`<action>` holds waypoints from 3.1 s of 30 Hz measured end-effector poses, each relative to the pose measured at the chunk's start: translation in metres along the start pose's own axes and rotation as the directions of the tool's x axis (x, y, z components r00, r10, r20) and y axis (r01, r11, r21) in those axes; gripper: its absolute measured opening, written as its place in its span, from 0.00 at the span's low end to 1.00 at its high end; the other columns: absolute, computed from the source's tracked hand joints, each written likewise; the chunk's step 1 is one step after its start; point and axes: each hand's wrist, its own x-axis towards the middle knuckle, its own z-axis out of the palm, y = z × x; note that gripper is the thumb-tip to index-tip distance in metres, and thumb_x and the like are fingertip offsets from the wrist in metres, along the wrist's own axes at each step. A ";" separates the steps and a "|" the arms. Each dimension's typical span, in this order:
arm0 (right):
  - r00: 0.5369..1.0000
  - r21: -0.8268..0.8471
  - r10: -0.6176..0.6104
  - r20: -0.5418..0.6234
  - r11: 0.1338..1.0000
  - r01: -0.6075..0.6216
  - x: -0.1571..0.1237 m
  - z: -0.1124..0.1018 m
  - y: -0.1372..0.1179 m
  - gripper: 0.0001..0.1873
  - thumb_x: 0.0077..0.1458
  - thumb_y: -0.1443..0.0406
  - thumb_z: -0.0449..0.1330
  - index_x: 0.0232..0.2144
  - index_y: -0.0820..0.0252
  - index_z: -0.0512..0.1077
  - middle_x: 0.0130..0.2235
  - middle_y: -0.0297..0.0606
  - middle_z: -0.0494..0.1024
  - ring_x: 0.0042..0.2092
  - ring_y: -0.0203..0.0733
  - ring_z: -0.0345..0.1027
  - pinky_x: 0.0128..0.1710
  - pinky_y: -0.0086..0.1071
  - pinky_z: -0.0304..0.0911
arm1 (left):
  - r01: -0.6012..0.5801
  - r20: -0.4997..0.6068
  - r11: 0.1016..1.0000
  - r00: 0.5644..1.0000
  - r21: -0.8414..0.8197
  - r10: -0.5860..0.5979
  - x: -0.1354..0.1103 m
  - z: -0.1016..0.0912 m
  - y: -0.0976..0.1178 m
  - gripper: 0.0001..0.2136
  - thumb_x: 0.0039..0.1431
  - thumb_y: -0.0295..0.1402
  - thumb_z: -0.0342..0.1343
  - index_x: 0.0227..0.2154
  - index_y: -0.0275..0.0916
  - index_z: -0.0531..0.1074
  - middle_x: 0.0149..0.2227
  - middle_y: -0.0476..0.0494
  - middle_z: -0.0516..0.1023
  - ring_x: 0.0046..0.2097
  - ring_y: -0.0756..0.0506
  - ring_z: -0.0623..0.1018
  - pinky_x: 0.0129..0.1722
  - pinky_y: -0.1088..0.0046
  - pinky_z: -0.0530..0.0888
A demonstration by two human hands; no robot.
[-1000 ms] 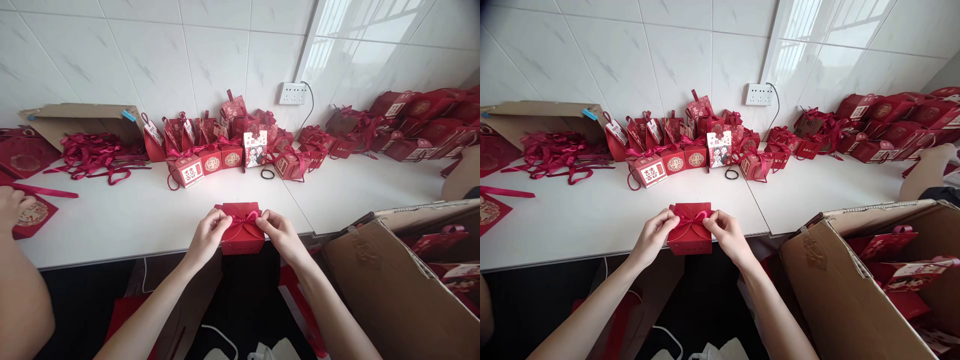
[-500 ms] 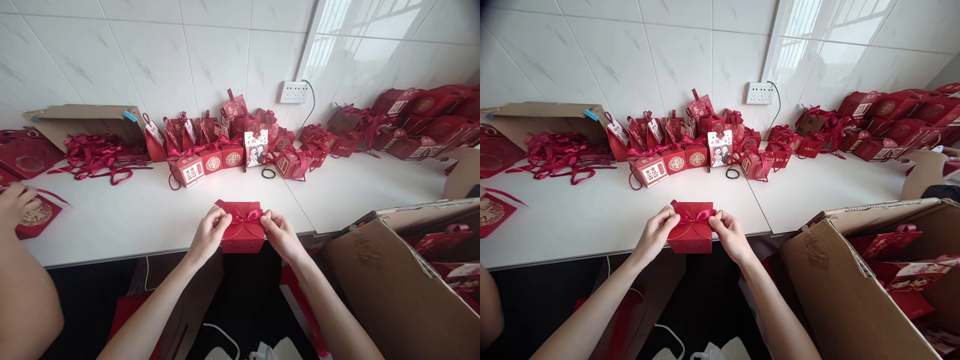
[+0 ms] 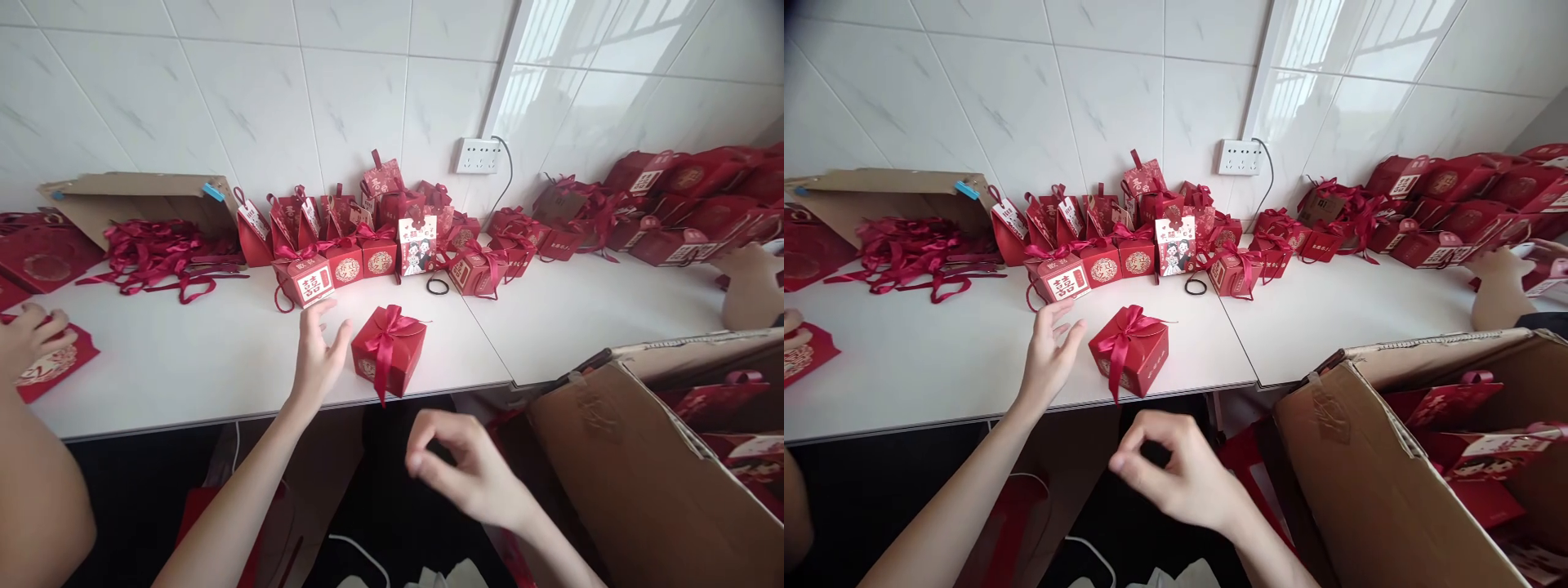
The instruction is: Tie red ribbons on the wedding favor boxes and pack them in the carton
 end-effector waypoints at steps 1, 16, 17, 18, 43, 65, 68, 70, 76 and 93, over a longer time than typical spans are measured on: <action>0.994 -0.045 -0.017 -0.109 0.999 0.012 0.003 -0.007 0.002 0.13 0.59 0.60 0.55 0.24 0.59 0.67 0.25 0.32 0.70 0.28 0.34 0.64 0.30 0.28 0.61 | -0.021 0.066 1.000 0.998 0.006 0.020 -0.001 0.000 0.003 0.16 0.57 0.40 0.51 0.47 0.42 0.62 0.54 0.39 0.67 0.59 0.40 0.66 0.57 0.57 0.64; 0.924 -0.551 -0.128 -0.359 0.829 -0.099 0.023 -0.026 0.027 0.15 0.58 0.56 0.56 0.43 0.58 0.67 0.41 0.43 0.72 0.43 0.45 0.70 0.45 0.43 0.68 | 0.181 0.452 0.980 0.883 -0.079 -0.126 0.001 -0.015 -0.005 0.23 0.55 0.43 0.54 0.52 0.42 0.61 0.53 0.40 0.69 0.54 0.42 0.70 0.52 0.64 0.69; 0.916 -0.590 -0.171 -0.362 0.804 -0.082 0.024 -0.028 0.025 0.17 0.56 0.55 0.58 0.44 0.58 0.67 0.42 0.45 0.71 0.45 0.47 0.68 0.47 0.45 0.67 | 0.203 0.434 0.978 0.886 -0.046 -0.163 -0.001 -0.017 -0.005 0.22 0.56 0.45 0.53 0.51 0.42 0.62 0.47 0.41 0.72 0.50 0.43 0.73 0.49 0.64 0.70; 0.916 -0.621 -0.208 -0.344 0.782 -0.056 0.027 -0.030 0.024 0.22 0.53 0.53 0.60 0.46 0.59 0.66 0.47 0.47 0.68 0.50 0.50 0.66 0.50 0.47 0.65 | 0.219 0.430 0.975 0.883 -0.025 -0.187 -0.003 -0.019 -0.004 0.22 0.56 0.46 0.52 0.51 0.41 0.62 0.41 0.44 0.74 0.46 0.44 0.74 0.47 0.65 0.71; 0.985 -0.524 -0.170 0.020 0.838 0.155 0.068 -0.039 0.033 0.38 0.51 0.56 0.63 0.59 0.57 0.53 0.61 0.50 0.58 0.64 0.50 0.50 0.59 0.47 0.57 | -0.319 0.471 0.940 0.852 0.118 0.229 0.025 -0.032 0.034 0.11 0.61 0.36 0.47 0.40 0.41 0.72 0.40 0.45 0.73 0.44 0.46 0.73 0.48 0.69 0.69; 0.676 -0.829 -0.732 -0.088 0.430 0.357 0.041 0.018 0.032 0.09 0.55 0.74 0.58 0.39 0.59 0.71 0.38 0.41 0.75 0.43 0.41 0.70 0.51 0.42 0.61 | -0.339 0.643 0.939 0.733 0.059 0.224 0.017 -0.009 0.039 0.08 0.60 0.36 0.49 0.36 0.41 0.71 0.41 0.46 0.74 0.46 0.44 0.72 0.48 0.64 0.70; 0.650 -0.810 -0.741 -0.168 0.480 0.337 0.034 0.013 0.032 0.12 0.54 0.75 0.58 0.40 0.56 0.70 0.33 0.37 0.74 0.35 0.39 0.68 0.42 0.41 0.63 | -0.362 0.637 0.930 0.731 0.058 0.244 0.013 -0.005 0.034 0.07 0.59 0.37 0.52 0.36 0.41 0.71 0.40 0.46 0.73 0.47 0.44 0.72 0.48 0.64 0.70; 0.657 -0.772 -0.730 -0.189 0.524 0.360 0.031 0.010 0.033 0.13 0.55 0.75 0.57 0.41 0.55 0.70 0.32 0.36 0.73 0.33 0.38 0.67 0.37 0.38 0.63 | -0.354 0.638 0.935 0.724 0.017 0.262 0.016 -0.002 0.028 0.07 0.60 0.37 0.52 0.36 0.41 0.71 0.40 0.45 0.73 0.47 0.44 0.72 0.48 0.64 0.70; 0.684 -0.748 -0.715 -0.146 0.532 0.396 0.026 0.004 0.031 0.12 0.56 0.75 0.56 0.40 0.57 0.71 0.32 0.37 0.72 0.34 0.38 0.67 0.32 0.34 0.62 | -0.308 0.713 0.949 0.652 -0.060 0.257 0.029 -0.001 0.027 0.08 0.60 0.34 0.50 0.33 0.41 0.74 0.42 0.45 0.74 0.45 0.47 0.75 0.49 0.68 0.70; 0.711 -0.761 -0.701 -0.050 0.488 0.428 0.028 0.003 0.028 0.09 0.56 0.75 0.55 0.37 0.59 0.69 0.32 0.36 0.72 0.32 0.37 0.66 0.34 0.36 0.59 | -0.193 0.610 0.981 0.780 0.028 0.136 0.018 0.013 0.031 0.05 0.51 0.33 0.56 0.24 0.39 0.71 0.37 0.46 0.72 0.41 0.46 0.74 0.46 0.66 0.70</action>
